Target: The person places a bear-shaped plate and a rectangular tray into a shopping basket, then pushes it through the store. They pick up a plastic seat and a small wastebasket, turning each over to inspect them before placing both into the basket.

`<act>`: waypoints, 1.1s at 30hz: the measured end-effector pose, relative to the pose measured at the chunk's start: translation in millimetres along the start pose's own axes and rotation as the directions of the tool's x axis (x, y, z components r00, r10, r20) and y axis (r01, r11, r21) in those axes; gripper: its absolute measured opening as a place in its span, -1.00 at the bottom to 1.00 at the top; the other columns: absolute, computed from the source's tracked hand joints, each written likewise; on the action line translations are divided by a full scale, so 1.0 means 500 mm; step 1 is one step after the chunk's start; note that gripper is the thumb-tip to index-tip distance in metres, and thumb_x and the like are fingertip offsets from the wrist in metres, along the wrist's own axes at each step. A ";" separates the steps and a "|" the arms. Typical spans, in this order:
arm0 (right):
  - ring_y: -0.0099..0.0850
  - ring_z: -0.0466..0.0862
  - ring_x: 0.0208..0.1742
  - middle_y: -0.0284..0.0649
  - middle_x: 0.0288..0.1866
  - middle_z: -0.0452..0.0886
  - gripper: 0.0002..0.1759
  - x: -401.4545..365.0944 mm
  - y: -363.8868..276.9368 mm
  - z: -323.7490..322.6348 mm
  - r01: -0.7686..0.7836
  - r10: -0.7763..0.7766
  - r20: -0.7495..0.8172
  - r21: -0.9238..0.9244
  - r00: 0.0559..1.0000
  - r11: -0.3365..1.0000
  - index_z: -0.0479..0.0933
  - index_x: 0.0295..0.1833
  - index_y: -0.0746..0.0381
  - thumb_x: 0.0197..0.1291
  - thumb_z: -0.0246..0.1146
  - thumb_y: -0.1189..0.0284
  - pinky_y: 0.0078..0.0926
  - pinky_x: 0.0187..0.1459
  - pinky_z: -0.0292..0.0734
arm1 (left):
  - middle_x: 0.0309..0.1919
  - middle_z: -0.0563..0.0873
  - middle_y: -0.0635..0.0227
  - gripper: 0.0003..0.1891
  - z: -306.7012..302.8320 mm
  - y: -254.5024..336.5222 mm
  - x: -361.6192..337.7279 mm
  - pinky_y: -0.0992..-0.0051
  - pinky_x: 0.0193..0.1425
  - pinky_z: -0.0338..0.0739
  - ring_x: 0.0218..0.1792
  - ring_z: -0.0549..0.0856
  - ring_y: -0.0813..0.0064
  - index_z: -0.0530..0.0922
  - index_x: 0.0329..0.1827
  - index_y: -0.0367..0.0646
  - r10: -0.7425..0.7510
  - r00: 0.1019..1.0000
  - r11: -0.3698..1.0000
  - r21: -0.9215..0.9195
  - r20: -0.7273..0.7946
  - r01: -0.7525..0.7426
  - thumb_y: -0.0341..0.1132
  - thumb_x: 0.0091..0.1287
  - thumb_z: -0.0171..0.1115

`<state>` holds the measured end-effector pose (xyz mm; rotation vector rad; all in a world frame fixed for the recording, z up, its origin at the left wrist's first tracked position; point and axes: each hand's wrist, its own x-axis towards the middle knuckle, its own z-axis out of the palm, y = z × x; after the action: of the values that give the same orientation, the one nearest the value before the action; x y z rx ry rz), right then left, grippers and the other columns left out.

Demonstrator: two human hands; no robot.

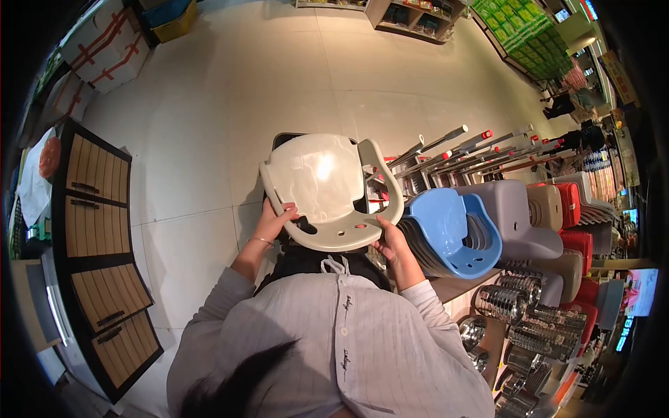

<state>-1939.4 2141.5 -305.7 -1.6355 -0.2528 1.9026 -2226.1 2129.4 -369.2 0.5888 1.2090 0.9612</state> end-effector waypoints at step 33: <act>-0.70 0.24 -0.63 -0.36 -0.03 0.55 -0.64 0.055 0.041 -0.007 -0.247 0.278 0.112 -0.228 0.954 0.942 0.34 0.04 0.17 0.29 -0.06 0.16 -0.87 -0.73 0.17 | -0.44 0.55 0.24 -0.60 -0.041 -0.015 0.110 0.57 -0.56 0.49 -0.57 0.55 0.51 0.31 -0.06 -0.31 -0.258 0.964 0.950 -0.197 -0.070 0.240 -0.43 0.07 0.26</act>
<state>-1943.9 2139.4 -339.6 -1.7450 -0.3182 2.2670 -2240.2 2170.9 -409.1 0.2351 1.2283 0.8822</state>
